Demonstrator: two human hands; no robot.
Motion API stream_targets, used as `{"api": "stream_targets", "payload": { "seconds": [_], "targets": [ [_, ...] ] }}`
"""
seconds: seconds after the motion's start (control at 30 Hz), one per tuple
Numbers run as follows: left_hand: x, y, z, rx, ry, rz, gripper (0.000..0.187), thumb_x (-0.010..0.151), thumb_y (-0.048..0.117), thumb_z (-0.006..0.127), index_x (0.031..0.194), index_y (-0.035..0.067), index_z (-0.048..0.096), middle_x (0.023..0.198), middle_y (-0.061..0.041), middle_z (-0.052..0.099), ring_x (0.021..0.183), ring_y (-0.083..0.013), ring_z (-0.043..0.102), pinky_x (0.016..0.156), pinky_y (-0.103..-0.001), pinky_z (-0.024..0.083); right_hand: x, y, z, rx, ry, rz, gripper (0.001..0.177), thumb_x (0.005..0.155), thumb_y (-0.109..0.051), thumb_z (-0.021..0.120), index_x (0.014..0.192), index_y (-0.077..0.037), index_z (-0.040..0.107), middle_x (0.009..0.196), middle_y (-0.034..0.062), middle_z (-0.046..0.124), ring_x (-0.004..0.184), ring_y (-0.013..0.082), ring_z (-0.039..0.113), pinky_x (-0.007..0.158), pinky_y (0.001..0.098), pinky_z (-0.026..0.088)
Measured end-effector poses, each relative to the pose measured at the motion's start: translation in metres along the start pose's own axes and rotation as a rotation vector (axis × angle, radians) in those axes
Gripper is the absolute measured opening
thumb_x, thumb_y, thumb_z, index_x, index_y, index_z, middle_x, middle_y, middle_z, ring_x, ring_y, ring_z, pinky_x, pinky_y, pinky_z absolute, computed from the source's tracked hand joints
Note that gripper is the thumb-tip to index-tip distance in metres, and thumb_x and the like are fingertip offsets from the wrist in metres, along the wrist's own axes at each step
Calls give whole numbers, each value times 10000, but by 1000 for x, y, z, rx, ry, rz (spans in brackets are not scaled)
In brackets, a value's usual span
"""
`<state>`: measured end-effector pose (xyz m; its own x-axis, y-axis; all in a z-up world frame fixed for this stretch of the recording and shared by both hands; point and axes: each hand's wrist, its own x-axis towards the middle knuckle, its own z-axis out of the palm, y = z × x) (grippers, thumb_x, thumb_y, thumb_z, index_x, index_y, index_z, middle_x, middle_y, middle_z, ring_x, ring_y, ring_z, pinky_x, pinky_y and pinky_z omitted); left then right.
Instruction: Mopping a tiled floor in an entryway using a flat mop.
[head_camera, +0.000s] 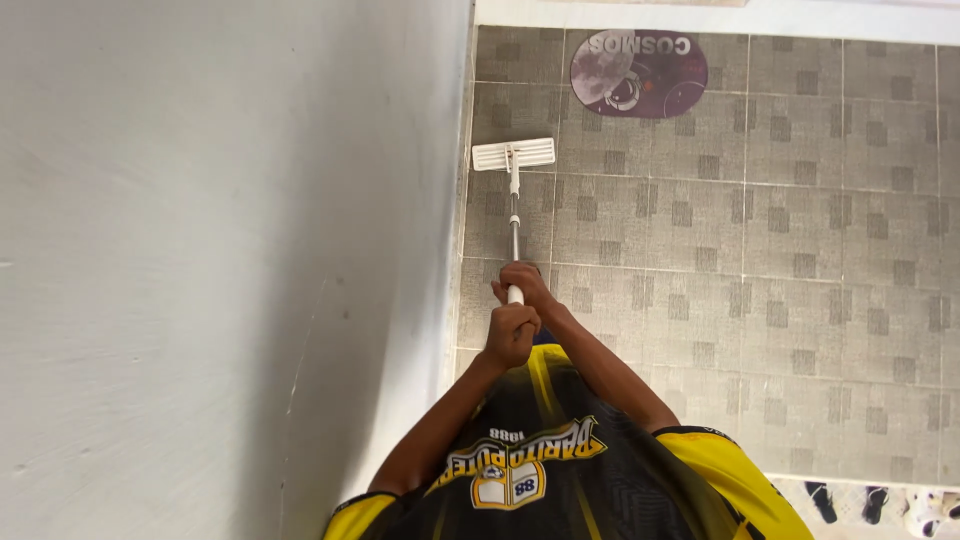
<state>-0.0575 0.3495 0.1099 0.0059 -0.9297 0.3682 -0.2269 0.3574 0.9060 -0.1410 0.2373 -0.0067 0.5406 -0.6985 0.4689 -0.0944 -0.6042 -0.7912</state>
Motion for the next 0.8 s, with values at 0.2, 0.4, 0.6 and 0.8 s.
{"api": "stream_targets", "payload": {
  "seconds": [0.2, 0.4, 0.6, 0.8],
  "targets": [
    [-47, 9, -15, -61, 216, 116, 90, 739, -11, 483, 679, 44, 520, 620, -92, 558, 553, -252, 564, 562, -362, 469, -11, -37, 15, 4, -295, -30, 298, 830, -59, 724, 607, -62, 526, 613, 83, 544, 595, 279, 540, 663, 430, 485],
    [-66, 35, -29, -107, 246, 27, 116, 742, -23, 460, 666, 28, 531, 594, -77, 551, 498, -203, 530, 504, -328, 426, -24, -64, 20, -81, -446, 51, 285, 795, -117, 732, 578, -72, 552, 604, 93, 608, 592, 297, 590, 733, 428, 530],
    [-61, 58, 17, -104, 134, 96, 108, 704, -28, 473, 656, 29, 552, 589, -91, 557, 500, -223, 548, 514, -342, 439, -50, -74, -32, -59, -422, 29, 291, 799, -104, 724, 573, -68, 545, 598, 91, 600, 611, 303, 591, 699, 429, 508],
    [-43, 103, 98, -132, -11, 249, 93, 670, -36, 501, 685, 30, 564, 626, -123, 565, 536, -281, 574, 542, -369, 459, -89, -97, -125, 11, -423, 11, 213, 662, -96, 747, 585, -68, 550, 600, 91, 600, 619, 304, 605, 653, 430, 488]
  ]
}}
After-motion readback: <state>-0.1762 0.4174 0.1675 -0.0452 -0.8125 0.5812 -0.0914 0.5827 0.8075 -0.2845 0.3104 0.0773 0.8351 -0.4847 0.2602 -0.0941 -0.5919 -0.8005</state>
